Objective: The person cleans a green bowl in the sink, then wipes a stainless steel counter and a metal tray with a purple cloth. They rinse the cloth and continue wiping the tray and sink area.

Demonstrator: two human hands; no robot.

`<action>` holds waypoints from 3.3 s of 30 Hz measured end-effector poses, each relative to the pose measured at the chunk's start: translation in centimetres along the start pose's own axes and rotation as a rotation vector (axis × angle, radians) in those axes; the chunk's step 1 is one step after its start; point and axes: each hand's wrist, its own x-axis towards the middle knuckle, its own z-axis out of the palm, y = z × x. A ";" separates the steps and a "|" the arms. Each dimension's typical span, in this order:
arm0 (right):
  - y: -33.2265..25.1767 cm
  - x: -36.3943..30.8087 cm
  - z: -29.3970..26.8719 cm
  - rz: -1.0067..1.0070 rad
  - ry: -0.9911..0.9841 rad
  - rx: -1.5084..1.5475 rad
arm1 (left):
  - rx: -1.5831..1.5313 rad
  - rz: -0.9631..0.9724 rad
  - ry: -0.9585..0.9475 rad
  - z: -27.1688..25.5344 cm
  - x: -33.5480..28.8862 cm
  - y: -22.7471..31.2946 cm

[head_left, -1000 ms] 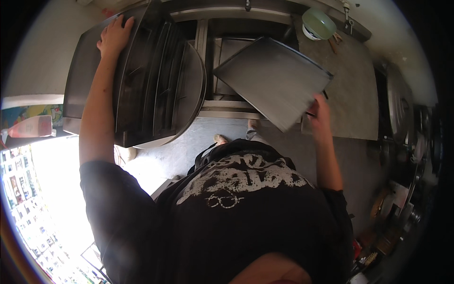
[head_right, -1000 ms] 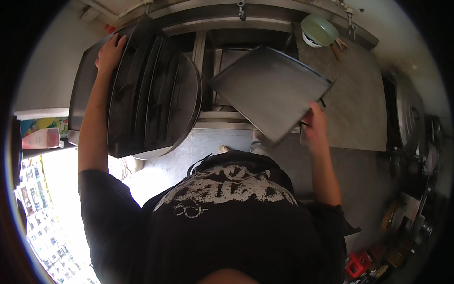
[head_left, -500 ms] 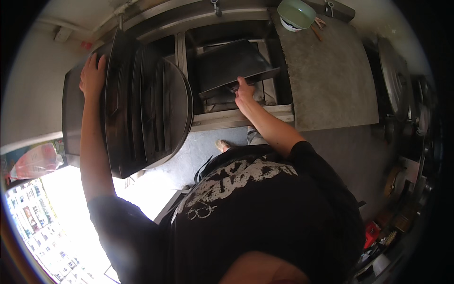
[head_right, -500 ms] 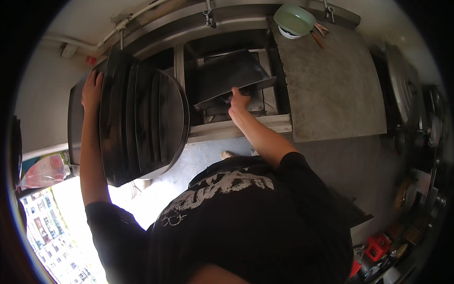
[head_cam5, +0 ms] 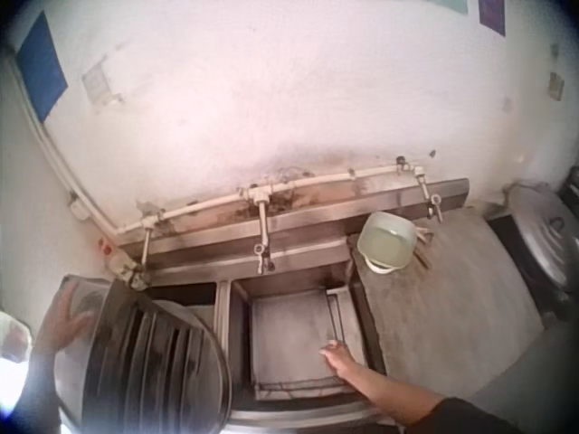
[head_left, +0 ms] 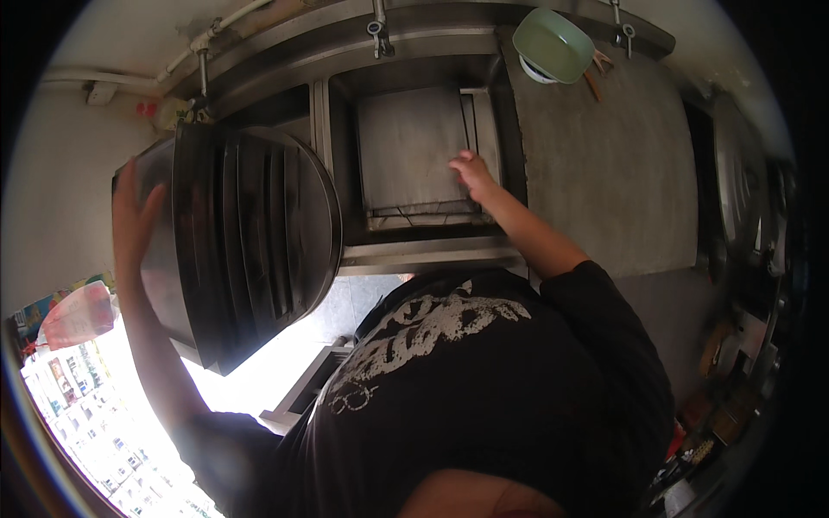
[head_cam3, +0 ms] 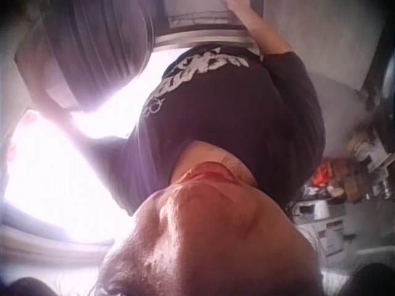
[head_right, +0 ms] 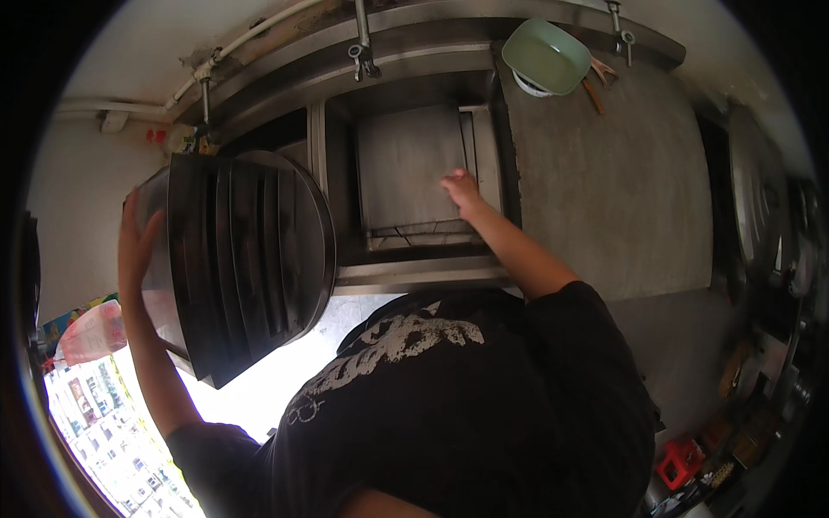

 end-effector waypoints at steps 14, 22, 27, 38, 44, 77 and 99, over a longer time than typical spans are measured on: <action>-1.5 9.8 -1.7 0.042 0.246 -0.203 | -0.540 0.417 -0.380 17.5 4.6 31.4; -5.6 1.4 2.4 -0.241 -0.104 0.407 | -0.176 0.864 -0.459 28.7 9.0 34.0; -5.6 5.7 3.3 -0.241 -0.284 -0.146 | -0.002 0.842 -0.445 27.4 9.6 30.8; -0.5 19.1 8.2 -0.662 -0.192 -1.192 | -0.141 0.768 -0.378 27.8 8.7 30.6; -9.4 17.4 1.9 -0.490 0.150 -0.670 | -0.214 0.819 -0.344 31.6 8.2 33.2; -30.2 1.1 6.5 -0.913 -0.261 -0.850 | -2.554 -0.847 -0.363 32.2 18.5 31.1; -17.5 13.3 9.2 -0.376 -0.383 -0.305 | -1.252 -0.493 -0.065 30.3 16.7 23.3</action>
